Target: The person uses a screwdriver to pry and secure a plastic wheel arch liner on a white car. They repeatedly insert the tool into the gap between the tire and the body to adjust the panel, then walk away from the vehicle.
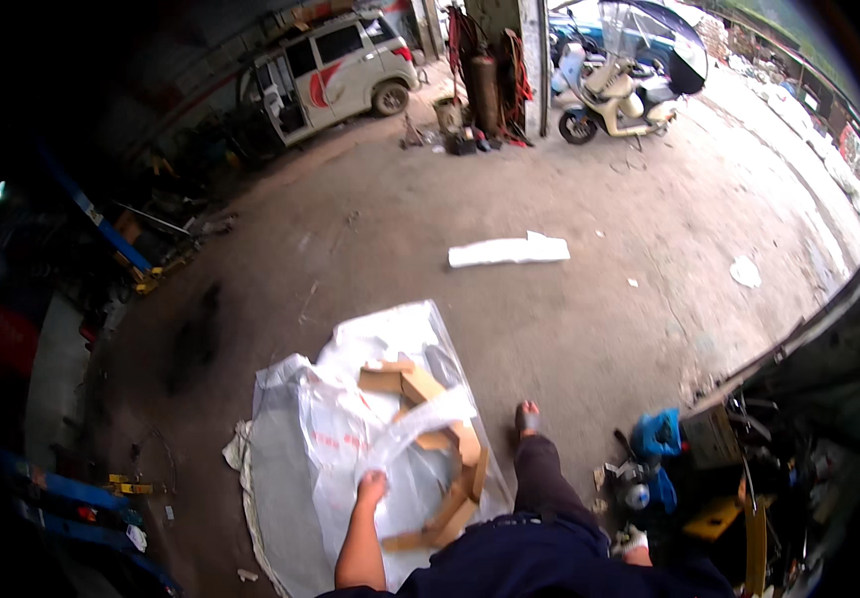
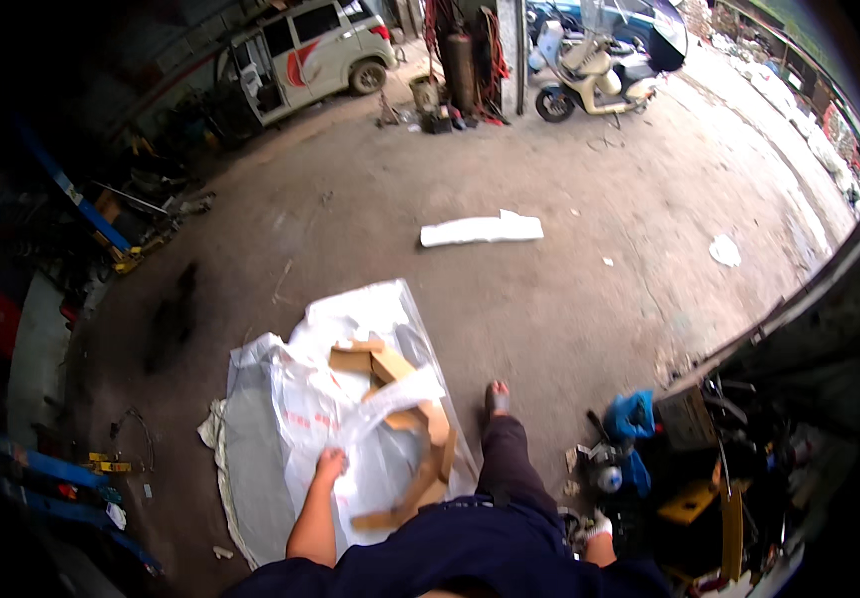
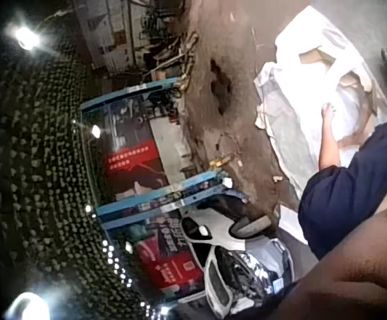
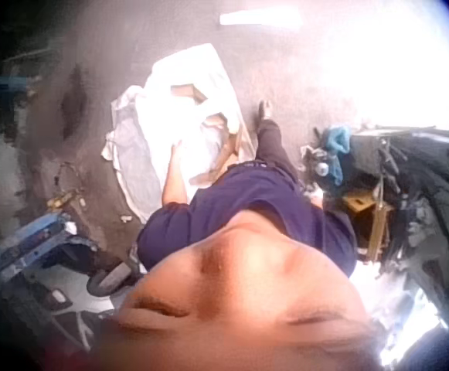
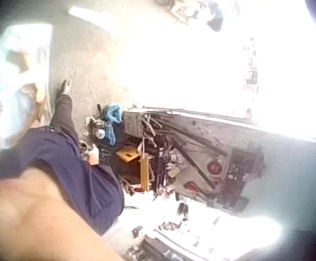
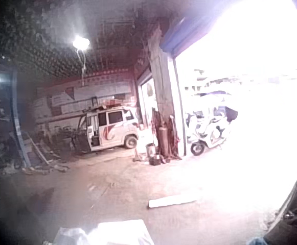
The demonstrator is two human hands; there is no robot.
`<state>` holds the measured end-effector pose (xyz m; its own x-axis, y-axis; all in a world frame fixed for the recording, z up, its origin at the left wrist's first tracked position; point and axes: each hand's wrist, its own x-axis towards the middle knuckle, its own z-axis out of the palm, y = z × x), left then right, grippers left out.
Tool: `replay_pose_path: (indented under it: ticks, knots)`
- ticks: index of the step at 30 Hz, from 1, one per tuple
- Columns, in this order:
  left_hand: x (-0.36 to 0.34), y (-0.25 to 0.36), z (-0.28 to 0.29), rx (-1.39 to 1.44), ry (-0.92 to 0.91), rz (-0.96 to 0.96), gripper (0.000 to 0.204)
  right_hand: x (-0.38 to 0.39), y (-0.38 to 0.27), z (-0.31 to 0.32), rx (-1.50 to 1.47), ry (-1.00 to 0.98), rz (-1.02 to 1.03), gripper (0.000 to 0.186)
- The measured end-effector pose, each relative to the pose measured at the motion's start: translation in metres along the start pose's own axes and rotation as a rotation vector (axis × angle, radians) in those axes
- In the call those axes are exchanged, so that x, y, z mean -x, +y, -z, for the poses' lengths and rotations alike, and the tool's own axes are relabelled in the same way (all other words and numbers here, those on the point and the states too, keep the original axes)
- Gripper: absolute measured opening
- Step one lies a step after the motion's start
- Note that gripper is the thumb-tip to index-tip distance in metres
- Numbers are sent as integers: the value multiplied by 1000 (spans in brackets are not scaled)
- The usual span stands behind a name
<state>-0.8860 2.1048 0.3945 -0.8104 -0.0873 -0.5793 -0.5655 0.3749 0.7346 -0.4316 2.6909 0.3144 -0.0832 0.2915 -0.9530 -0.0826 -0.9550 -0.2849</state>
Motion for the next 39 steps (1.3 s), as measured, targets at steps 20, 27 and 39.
replay_pose_path:
  ticks: [20, 27, 39]
  knots:
    - [-190, 196, -143, 310, 144, 792, 25, 204, -9, -1183, 1701, -1389, 1563, 25]
    - [-519, 367, -103, 273, 260, 650, 26, 34, -90, -1230, 1816, -922, 1292, 32]
    - [-905, 804, -18, 506, 64, -88, 15, -96, -100, -1403, 1616, 119, 14, 40]
